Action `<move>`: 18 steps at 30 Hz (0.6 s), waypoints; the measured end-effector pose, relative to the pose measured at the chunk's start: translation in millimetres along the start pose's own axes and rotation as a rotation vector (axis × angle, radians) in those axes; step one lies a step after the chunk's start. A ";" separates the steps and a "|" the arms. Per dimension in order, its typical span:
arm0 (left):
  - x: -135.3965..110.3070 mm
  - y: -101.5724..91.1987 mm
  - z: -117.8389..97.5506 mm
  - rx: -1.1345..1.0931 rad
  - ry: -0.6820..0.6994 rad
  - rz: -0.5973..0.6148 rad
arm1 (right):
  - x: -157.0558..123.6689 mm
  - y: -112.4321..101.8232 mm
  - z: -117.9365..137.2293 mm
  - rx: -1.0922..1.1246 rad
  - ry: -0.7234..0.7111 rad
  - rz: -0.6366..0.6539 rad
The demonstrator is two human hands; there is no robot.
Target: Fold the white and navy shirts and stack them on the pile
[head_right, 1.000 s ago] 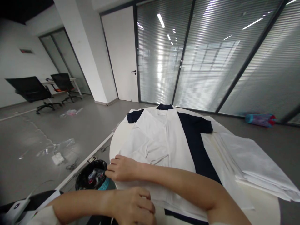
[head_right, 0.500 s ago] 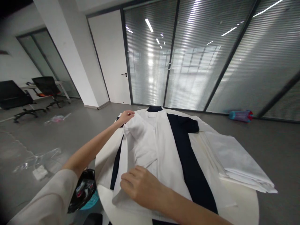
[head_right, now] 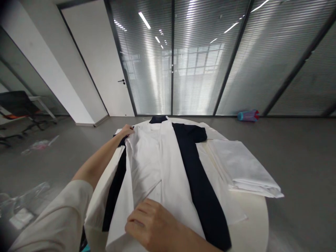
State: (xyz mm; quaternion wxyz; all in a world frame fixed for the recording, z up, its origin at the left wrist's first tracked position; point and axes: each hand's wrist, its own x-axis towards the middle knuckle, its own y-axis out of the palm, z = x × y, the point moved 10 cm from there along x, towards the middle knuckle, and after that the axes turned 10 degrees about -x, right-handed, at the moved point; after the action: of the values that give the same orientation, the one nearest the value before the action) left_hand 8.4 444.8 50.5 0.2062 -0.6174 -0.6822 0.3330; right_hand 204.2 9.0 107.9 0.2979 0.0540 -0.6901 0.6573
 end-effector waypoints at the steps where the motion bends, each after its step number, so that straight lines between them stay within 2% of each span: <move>1: 2.0 1.2 -2.6 -0.021 0.008 -0.012 | -1.1 4.3 1.4 0.007 -0.014 0.012; 6: 10.0 20.6 -29.5 -0.114 0.080 -0.066 | -7.2 8.5 5.4 0.026 -0.071 0.041; 14: 9.6 80.1 -103.9 -0.034 0.306 -0.124 | -23.5 -12.9 -9.4 0.191 -0.084 0.089; 18: 0.9 109.1 -120.1 0.049 0.363 -0.130 | -27.1 -18.1 -15.8 0.222 -0.064 0.111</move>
State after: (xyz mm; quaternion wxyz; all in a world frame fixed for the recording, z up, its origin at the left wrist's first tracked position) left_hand 168.3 471.4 56.3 0.3620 -0.6168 -0.6639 0.2186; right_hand 240.1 12.9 110.1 0.2310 0.0694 -0.6244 0.7429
